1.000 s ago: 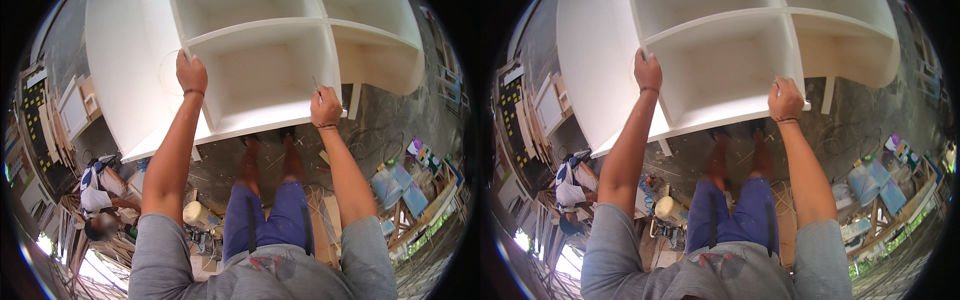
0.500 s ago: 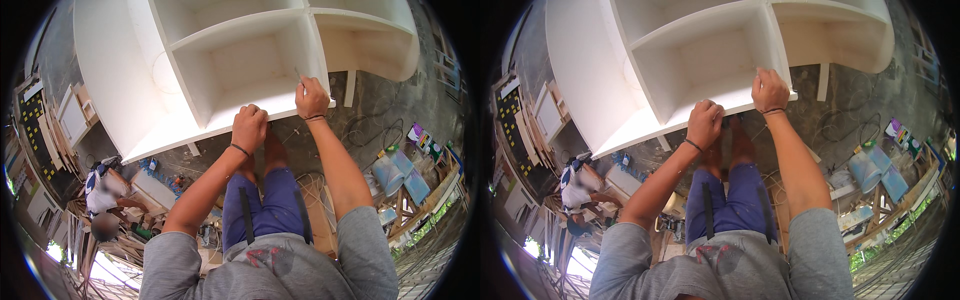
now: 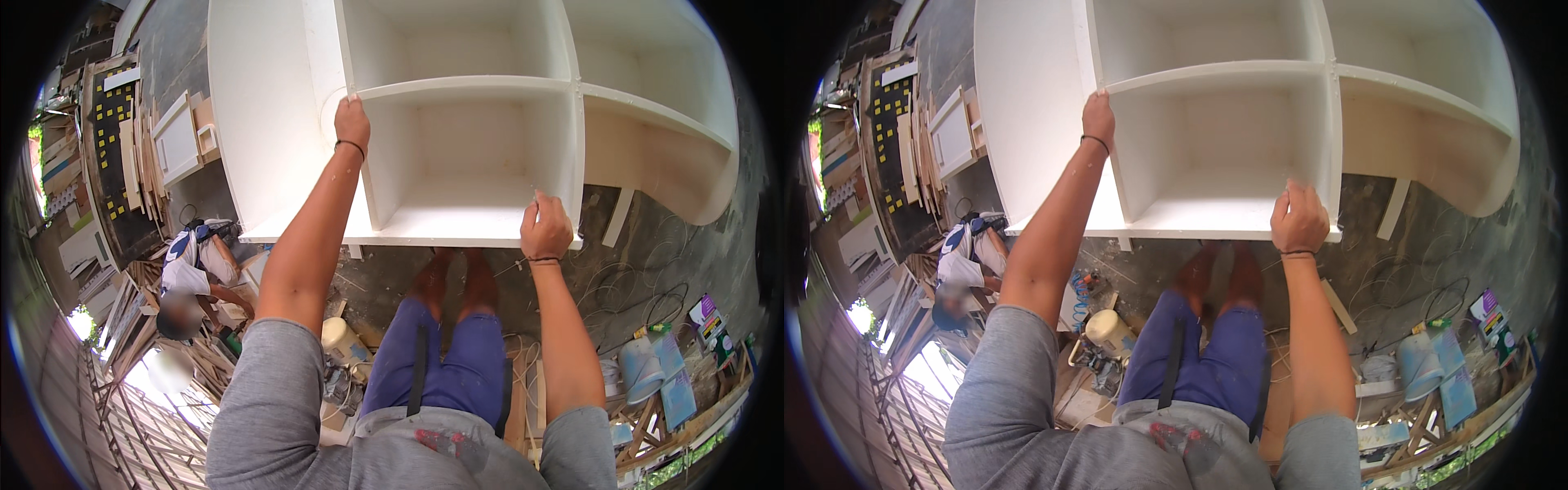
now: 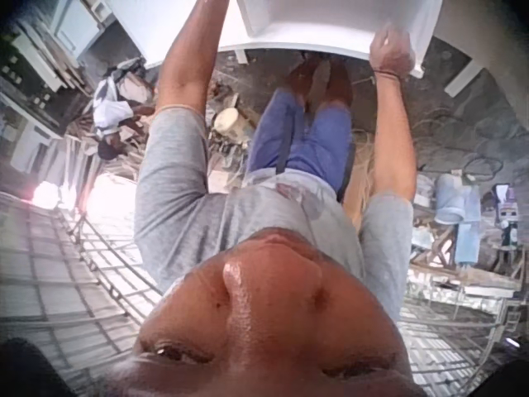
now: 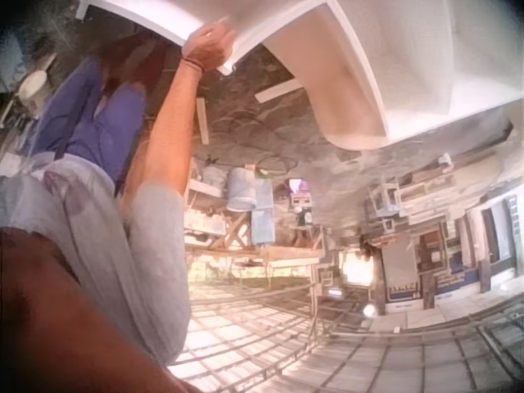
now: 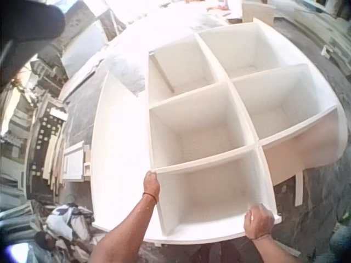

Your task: The person sands the edges and surfaces of a white wooden cabinet using a sanding block. They move around the cabinet to reach different sections, focusing on smoothing the edges and corners.

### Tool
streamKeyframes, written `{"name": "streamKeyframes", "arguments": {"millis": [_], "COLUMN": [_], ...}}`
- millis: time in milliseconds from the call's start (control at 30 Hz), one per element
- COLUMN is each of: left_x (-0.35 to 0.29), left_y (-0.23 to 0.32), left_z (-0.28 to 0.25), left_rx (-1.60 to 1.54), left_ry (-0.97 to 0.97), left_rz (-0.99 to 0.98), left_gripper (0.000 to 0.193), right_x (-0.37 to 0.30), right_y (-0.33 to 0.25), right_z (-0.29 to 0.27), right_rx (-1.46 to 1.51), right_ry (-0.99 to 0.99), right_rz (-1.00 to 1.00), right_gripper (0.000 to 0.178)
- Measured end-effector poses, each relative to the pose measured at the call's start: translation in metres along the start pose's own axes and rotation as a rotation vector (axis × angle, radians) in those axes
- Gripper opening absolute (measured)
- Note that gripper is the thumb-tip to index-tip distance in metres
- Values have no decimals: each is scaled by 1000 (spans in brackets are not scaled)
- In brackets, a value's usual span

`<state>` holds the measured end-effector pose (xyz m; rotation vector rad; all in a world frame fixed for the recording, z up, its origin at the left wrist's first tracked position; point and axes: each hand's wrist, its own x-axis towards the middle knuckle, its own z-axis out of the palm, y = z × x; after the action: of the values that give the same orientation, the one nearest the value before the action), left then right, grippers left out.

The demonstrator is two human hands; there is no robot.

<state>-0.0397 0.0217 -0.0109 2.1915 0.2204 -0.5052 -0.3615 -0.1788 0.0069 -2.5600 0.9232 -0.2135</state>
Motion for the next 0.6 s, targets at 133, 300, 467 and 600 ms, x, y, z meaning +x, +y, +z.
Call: {"name": "streamKeyframes", "arguments": {"millis": [133, 300, 467, 600], "left_x": [45, 26, -14, 44], "left_y": [26, -4, 4, 16], "left_z": [11, 15, 12, 15], "left_rx": [-142, 43, -83, -122], "left_ry": [93, 251, 220, 250], "left_rz": [50, 195, 40, 123], "left_gripper": [38, 35, 35, 33], "right_x": [2, 4, 3, 5], "right_y": [-1, -1, -3, -4], "right_z": [-4, -3, -6, -7], "right_rx": [10, -8, -7, 2], "right_ry": [-16, -52, -94, -104], "right_rz": [-13, -16, 1, -10], "right_gripper": [22, 21, 21, 20]}}
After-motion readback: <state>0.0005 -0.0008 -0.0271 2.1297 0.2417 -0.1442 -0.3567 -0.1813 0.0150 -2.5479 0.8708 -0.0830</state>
